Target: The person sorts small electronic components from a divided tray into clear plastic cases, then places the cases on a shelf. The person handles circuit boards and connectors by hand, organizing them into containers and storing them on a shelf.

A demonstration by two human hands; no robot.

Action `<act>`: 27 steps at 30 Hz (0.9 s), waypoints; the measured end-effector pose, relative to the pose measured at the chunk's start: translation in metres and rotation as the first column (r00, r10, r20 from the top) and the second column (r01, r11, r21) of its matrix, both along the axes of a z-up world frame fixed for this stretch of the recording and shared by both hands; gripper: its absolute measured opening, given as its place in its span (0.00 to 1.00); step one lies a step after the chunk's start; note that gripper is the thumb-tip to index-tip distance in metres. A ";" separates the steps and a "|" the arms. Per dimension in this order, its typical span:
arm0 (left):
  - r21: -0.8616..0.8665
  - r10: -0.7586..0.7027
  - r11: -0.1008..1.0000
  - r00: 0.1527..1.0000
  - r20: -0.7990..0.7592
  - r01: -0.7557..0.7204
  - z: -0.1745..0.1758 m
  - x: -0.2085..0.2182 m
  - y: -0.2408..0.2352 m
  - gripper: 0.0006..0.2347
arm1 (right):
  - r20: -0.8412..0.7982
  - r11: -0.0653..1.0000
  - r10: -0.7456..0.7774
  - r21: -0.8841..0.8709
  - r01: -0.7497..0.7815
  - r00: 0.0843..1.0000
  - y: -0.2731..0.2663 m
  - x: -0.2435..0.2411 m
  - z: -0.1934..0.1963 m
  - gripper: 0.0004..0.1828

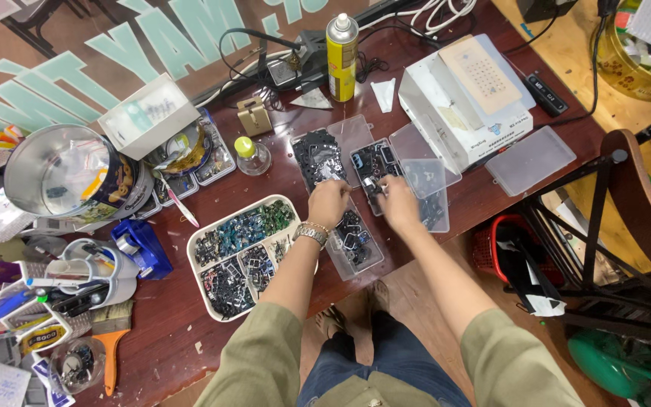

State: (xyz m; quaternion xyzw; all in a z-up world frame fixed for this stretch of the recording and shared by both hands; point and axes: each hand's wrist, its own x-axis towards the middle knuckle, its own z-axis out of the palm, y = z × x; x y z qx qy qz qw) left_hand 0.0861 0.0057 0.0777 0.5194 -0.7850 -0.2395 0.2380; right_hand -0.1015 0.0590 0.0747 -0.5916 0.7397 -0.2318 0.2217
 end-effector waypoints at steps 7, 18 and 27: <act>0.145 -0.053 0.988 0.998 0.036 0.047 -0.024 -0.058 -0.013 0.07 | -0.222 0.966 0.187 0.217 -0.139 0.957 -0.027 -0.040 0.003 0.28; 0.436 0.215 0.897 0.936 -0.277 -0.077 -0.057 -0.095 -0.024 0.11 | 0.444 0.977 0.074 0.148 -0.155 0.893 -0.076 -0.090 -0.027 0.09; 0.256 0.078 0.963 0.996 0.052 -0.089 -0.072 -0.049 -0.036 0.08 | -0.160 0.980 0.199 0.039 -0.195 0.967 -0.058 -0.071 0.003 0.23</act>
